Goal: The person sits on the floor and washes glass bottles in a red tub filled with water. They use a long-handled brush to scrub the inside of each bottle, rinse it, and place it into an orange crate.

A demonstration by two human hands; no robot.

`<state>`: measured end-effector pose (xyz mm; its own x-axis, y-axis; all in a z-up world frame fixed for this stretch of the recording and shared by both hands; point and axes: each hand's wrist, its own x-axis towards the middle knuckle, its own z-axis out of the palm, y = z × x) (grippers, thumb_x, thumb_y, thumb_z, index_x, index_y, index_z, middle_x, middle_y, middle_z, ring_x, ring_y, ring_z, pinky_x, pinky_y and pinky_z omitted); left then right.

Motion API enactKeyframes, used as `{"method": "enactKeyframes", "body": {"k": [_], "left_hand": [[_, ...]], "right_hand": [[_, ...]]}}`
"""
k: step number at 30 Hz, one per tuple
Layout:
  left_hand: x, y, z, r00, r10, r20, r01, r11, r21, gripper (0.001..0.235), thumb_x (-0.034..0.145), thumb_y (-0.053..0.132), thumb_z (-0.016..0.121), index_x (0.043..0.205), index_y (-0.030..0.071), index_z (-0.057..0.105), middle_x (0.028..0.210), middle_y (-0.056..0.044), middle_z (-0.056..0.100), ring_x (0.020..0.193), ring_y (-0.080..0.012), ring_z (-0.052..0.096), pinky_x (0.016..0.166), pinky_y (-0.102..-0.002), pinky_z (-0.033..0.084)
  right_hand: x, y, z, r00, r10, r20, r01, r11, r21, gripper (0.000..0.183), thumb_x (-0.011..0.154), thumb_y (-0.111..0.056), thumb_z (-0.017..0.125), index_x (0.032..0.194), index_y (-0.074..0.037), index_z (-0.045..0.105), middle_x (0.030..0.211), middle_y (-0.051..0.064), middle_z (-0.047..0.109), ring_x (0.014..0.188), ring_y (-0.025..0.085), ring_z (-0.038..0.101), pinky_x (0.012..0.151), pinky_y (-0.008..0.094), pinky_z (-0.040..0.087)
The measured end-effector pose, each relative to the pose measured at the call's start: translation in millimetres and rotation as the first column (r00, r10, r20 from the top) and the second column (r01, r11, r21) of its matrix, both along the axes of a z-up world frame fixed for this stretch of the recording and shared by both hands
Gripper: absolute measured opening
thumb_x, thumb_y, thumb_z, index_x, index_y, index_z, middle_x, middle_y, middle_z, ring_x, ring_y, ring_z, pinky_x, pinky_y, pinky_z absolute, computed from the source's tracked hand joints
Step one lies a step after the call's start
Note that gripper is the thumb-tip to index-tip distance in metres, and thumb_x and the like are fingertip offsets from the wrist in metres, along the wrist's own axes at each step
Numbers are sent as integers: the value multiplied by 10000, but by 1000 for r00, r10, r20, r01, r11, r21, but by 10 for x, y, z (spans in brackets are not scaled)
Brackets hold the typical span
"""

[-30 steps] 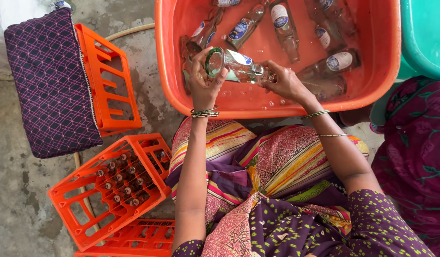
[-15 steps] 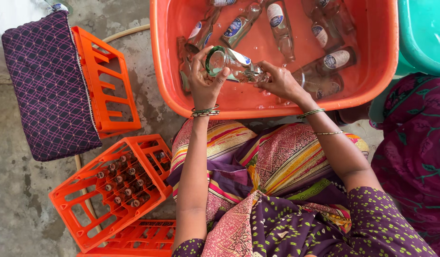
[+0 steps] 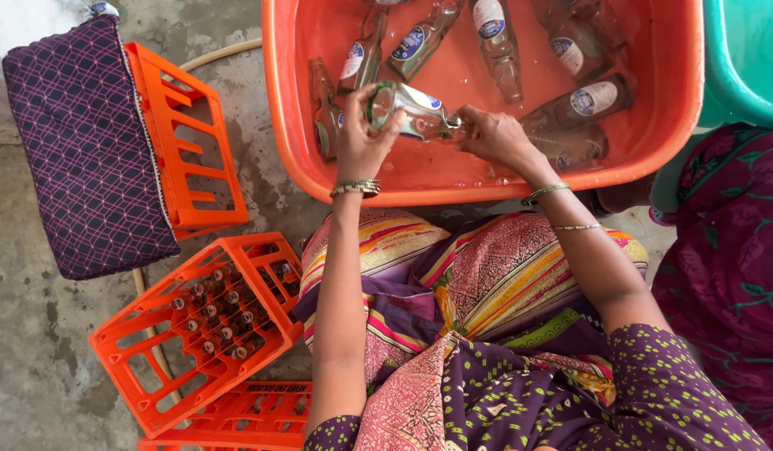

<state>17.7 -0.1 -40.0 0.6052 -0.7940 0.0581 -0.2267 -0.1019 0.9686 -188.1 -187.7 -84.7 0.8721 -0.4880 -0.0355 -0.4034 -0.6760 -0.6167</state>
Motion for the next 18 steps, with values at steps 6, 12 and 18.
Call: {"method": "enactKeyframes", "body": {"k": [6, 12, 18], "left_hand": [[333, -61, -846, 973, -222, 58, 179, 892, 415, 823, 707, 244, 939, 1335, 82, 433, 1070, -164, 720, 958, -298, 708, 783, -408, 566], [331, -137, -1327, 870, -413, 269, 86, 666, 741, 916, 565, 253, 991, 1258, 76, 418, 1071, -223, 708, 1051, -428, 683, 870, -527, 551], [250, -154, -1161, 765, -468, 442, -62, 630, 774, 737, 660, 223, 942, 1272, 133, 542, 1127, -192, 722, 1062, -407, 699, 876, -531, 558]], "right_hand": [[-106, -133, -586, 978, -49, -201, 6, 978, -210, 260, 913, -147, 695, 1172, -135, 665, 950, 182, 743, 931, 378, 713, 817, 508, 547], [-179, -138, -663, 987, -39, -154, 11, 984, -177, 269, 757, -135, 769, 1017, -94, 711, 1031, 179, 693, 992, 364, 700, 838, 483, 563], [-90, -99, -445, 968, -58, -244, 18, 986, -165, 343, 717, -221, 841, 1030, -131, 735, 1064, 189, 678, 961, 382, 689, 793, 512, 547]]}}
